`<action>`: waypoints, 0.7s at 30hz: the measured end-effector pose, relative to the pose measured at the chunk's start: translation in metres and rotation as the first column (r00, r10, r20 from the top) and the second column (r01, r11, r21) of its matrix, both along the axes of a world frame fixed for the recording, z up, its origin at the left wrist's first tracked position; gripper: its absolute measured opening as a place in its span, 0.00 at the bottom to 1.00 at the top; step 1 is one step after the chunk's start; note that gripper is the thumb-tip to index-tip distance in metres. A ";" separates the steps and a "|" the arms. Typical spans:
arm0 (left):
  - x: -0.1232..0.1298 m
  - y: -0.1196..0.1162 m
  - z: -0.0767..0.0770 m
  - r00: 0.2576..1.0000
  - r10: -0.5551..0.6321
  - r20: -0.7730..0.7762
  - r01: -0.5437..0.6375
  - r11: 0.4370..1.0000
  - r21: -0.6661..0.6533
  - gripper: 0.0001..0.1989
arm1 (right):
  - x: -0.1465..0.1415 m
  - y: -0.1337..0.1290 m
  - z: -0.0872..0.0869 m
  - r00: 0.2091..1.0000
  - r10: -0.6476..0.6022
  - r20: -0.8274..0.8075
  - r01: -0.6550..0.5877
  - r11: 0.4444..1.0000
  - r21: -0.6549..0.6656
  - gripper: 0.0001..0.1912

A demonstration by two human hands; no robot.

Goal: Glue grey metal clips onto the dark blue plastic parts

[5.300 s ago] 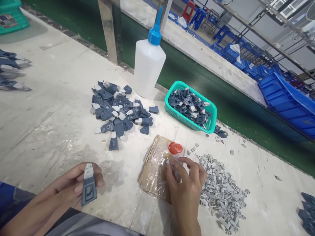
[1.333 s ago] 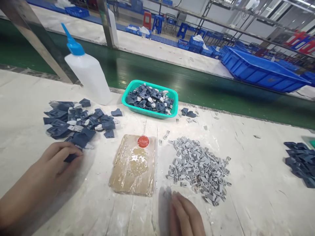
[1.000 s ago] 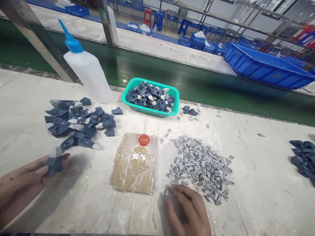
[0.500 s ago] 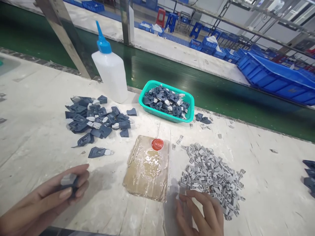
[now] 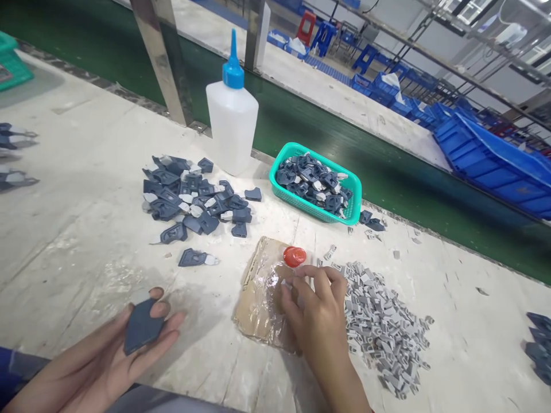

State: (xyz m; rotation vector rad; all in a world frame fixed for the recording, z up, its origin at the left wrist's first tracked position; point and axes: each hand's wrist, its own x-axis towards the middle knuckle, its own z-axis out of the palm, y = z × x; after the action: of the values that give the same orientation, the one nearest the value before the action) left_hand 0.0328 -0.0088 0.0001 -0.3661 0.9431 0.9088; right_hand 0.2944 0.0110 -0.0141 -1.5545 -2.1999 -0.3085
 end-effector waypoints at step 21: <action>0.001 -0.005 -0.004 0.920 -0.286 -0.268 0.364 0.878 0.310 0.16 | 0.000 -0.013 0.023 0.996 -0.053 0.068 0.048 0.996 0.080 0.05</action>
State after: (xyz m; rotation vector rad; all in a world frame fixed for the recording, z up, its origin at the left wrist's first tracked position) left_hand 0.0337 -0.0135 -0.0041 0.2051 0.9788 0.7931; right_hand 0.2946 -0.0021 0.0093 -1.5810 -2.1758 -0.4652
